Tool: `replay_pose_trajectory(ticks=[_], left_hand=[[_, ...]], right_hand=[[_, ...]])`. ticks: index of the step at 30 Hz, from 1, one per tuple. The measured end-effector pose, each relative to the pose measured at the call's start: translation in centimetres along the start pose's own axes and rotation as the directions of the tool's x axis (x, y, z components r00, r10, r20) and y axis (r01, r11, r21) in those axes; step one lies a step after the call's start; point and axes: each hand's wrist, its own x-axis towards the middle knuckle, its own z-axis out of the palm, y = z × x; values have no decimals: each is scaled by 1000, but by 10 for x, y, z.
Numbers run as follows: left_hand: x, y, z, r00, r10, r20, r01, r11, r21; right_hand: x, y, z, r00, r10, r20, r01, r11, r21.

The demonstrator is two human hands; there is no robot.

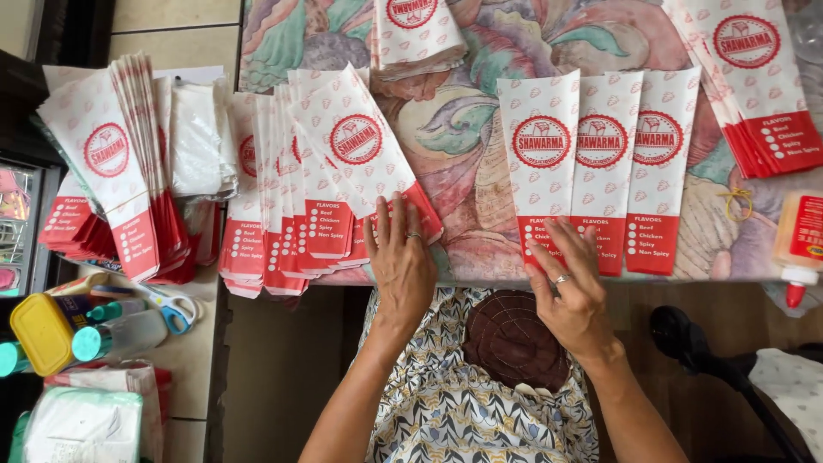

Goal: The person is arranging paper bags in an overlapping row, applying glue to the top edges, and then stacking them together.

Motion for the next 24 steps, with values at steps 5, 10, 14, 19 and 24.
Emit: replay_pose_trajectory(ticks=[5,10,14,19,24], left_hand=[[-10,27,-15,978,97,184,-61,980,-191],[-9,48,-17,935,259,243,-142,900,-412],[-3,58,-10,932,299,206,-171,863,-476],[-5,59,-10,950,295,104,-182,791,-584],[-16,42,-14,967,235,-95,-241,734,-635]], right_hand=[[8,-2,3,999,17,28,-17,1000,2],[5,0,2,998,43,56,-44,999,9],[11,-10,-2,997,-15,82,16,1000,-5],[16,-26,-1,990,-110,89,111,994,1],[18,-25,-2,988,-119,99,113,992,63]])
